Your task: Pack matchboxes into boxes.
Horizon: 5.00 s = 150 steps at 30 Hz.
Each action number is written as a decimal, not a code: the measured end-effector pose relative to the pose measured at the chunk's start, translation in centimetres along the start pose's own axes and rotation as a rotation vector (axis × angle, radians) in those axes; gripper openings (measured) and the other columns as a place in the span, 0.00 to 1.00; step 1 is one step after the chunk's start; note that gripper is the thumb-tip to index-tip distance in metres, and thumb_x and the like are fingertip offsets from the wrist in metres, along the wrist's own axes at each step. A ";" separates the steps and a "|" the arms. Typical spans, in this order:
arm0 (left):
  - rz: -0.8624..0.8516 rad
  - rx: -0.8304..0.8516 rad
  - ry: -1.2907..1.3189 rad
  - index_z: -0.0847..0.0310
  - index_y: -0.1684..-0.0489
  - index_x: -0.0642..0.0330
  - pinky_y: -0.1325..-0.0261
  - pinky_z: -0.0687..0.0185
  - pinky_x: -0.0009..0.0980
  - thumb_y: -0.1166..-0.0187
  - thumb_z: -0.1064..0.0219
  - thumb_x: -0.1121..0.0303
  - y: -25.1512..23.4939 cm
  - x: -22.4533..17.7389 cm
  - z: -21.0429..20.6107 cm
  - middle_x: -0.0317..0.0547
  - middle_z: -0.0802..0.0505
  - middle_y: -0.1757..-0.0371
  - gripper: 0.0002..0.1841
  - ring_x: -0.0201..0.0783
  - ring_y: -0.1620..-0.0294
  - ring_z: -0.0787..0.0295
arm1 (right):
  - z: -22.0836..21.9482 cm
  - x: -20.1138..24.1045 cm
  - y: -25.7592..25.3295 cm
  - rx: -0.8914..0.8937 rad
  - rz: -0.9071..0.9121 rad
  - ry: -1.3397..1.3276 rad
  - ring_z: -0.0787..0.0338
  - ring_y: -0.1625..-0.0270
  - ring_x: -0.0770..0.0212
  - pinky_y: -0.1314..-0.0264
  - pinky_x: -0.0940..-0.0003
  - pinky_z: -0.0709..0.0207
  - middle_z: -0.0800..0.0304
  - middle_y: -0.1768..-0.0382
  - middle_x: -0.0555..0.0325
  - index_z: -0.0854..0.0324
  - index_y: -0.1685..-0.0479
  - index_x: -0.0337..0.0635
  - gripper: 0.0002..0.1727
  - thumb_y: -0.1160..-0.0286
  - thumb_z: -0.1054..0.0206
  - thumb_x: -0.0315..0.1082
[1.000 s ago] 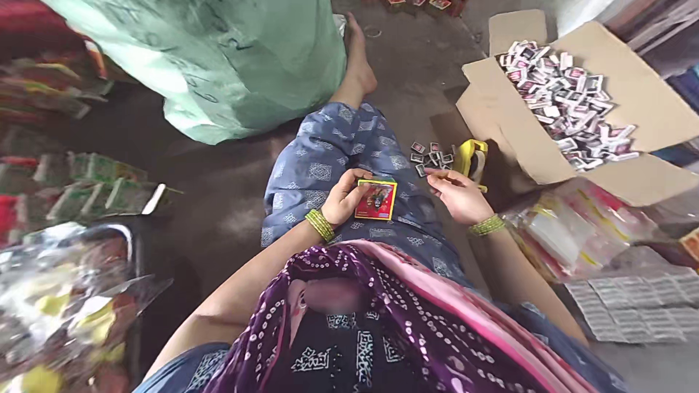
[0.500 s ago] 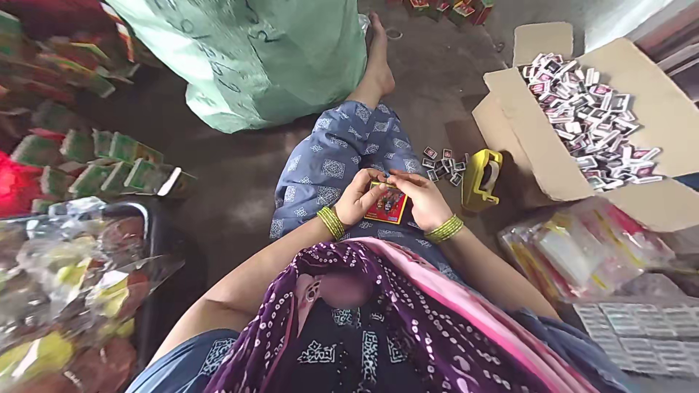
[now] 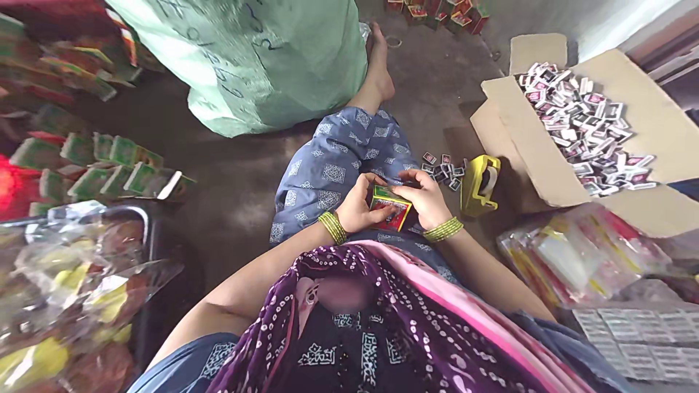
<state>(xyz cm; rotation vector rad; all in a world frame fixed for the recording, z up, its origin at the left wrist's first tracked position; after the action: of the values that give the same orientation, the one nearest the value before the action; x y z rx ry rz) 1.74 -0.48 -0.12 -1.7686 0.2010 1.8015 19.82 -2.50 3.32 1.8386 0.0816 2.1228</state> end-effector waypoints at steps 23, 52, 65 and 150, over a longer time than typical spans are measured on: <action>0.186 -0.125 0.126 0.35 0.25 0.70 0.42 0.08 0.39 0.29 0.30 0.74 -0.6 0.3 1.5 0.54 0.18 0.29 0.31 0.43 0.38 0.10 | 12.6 -4.0 -8.3 0.288 -0.448 1.337 0.15 0.31 0.37 0.28 0.33 0.26 0.13 0.39 0.33 0.15 0.41 0.31 0.30 0.24 0.31 0.52; 0.188 -0.084 -0.011 0.24 0.34 0.71 0.39 0.10 0.39 0.24 0.32 0.77 -0.5 -0.9 1.9 0.57 0.14 0.35 0.20 0.42 0.43 0.09 | -3.0 -1.3 -8.1 0.243 0.665 0.757 0.08 0.40 0.53 0.38 0.58 0.12 0.15 0.30 0.42 0.19 0.31 0.36 0.25 0.24 0.30 0.40; 0.045 -0.569 -0.123 0.19 0.43 0.76 0.39 0.12 0.39 0.23 0.36 0.80 1.4 -4.5 10.2 0.62 0.11 0.44 0.13 0.44 0.44 0.10 | -2.1 -2.5 -7.2 0.224 0.734 0.609 0.10 0.40 0.46 0.36 0.52 0.15 0.17 0.34 0.30 0.21 0.34 0.26 0.23 0.25 0.30 0.32; 1.417 -0.416 -1.144 0.13 0.33 0.50 0.32 0.28 0.75 0.31 0.28 0.75 16.9 2.2 55.2 0.63 0.11 0.33 0.24 0.68 0.28 0.19 | -4.5 -1.4 -8.9 0.215 0.709 0.976 0.09 0.38 0.35 0.37 0.42 0.18 0.10 0.42 0.32 0.10 0.54 0.29 0.13 0.27 0.37 0.29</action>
<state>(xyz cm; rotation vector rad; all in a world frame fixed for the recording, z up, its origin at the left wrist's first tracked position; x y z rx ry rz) -54.09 14.25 -1.65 -0.2780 0.7276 3.7072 17.45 6.26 -1.04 0.7642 -0.1455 3.4393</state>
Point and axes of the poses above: each hand's wrist, its own y-axis away from the middle knuckle, its own z-axis out of the back of the hand, x = y × z, the point moved 3 cm from there along -y, towards the middle knuckle
